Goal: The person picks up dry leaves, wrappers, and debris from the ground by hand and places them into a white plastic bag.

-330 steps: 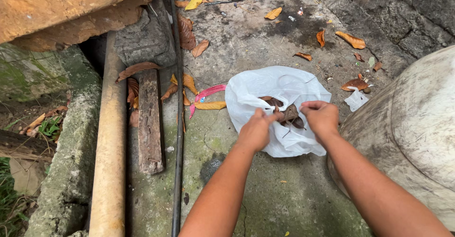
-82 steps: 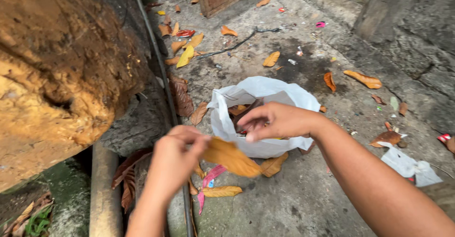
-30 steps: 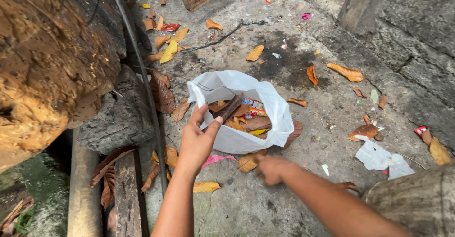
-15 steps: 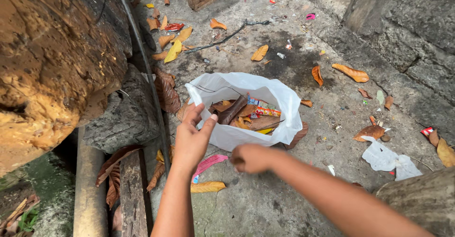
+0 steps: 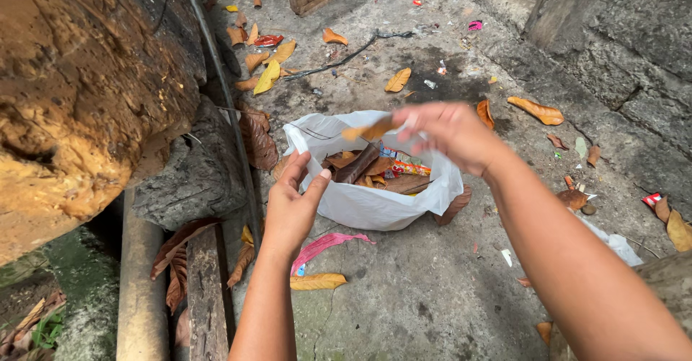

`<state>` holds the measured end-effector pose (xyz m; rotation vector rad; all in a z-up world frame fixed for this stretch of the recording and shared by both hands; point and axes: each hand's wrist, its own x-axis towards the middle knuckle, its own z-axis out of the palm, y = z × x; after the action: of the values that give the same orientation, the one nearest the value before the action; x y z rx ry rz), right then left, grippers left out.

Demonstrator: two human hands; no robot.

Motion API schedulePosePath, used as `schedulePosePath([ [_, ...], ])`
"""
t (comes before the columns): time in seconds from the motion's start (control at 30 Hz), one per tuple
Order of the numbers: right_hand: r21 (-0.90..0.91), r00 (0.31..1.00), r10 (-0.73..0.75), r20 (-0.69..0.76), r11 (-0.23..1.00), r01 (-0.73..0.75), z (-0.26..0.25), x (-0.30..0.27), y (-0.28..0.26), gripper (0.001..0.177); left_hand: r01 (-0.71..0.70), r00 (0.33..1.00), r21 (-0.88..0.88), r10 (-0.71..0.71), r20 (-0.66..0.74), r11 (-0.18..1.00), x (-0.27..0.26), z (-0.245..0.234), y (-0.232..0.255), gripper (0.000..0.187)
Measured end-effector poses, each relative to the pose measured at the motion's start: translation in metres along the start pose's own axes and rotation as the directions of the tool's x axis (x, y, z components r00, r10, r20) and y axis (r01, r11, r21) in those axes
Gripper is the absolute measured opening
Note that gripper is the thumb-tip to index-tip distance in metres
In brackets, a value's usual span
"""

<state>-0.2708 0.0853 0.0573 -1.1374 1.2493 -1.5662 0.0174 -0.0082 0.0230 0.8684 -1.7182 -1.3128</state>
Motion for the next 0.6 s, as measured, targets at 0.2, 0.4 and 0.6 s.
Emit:
schedulePosePath([
  [0.2,-0.566,0.951,0.273,-0.148,0.765,-0.308,-0.011,0.002,0.051,0.026,-0.137,0.989,-0.015,0.136,-0.051,0.990,0.001,-0.009,-0.033,0.031],
  [0.4,-0.390,0.959,0.094,-0.269,0.900,-0.197,-0.020,0.010,0.038,0.019,0.230,0.966,0.198,-0.200,-0.162,0.953,-0.021,-0.017,-0.183,0.031],
  [0.6,-0.404,0.960,0.087,-0.267,0.894,-0.193,-0.017,0.008,0.037,0.019,-0.101,0.813,0.875,-0.468,0.347,0.474,-0.096,0.009,-0.209,0.036],
])
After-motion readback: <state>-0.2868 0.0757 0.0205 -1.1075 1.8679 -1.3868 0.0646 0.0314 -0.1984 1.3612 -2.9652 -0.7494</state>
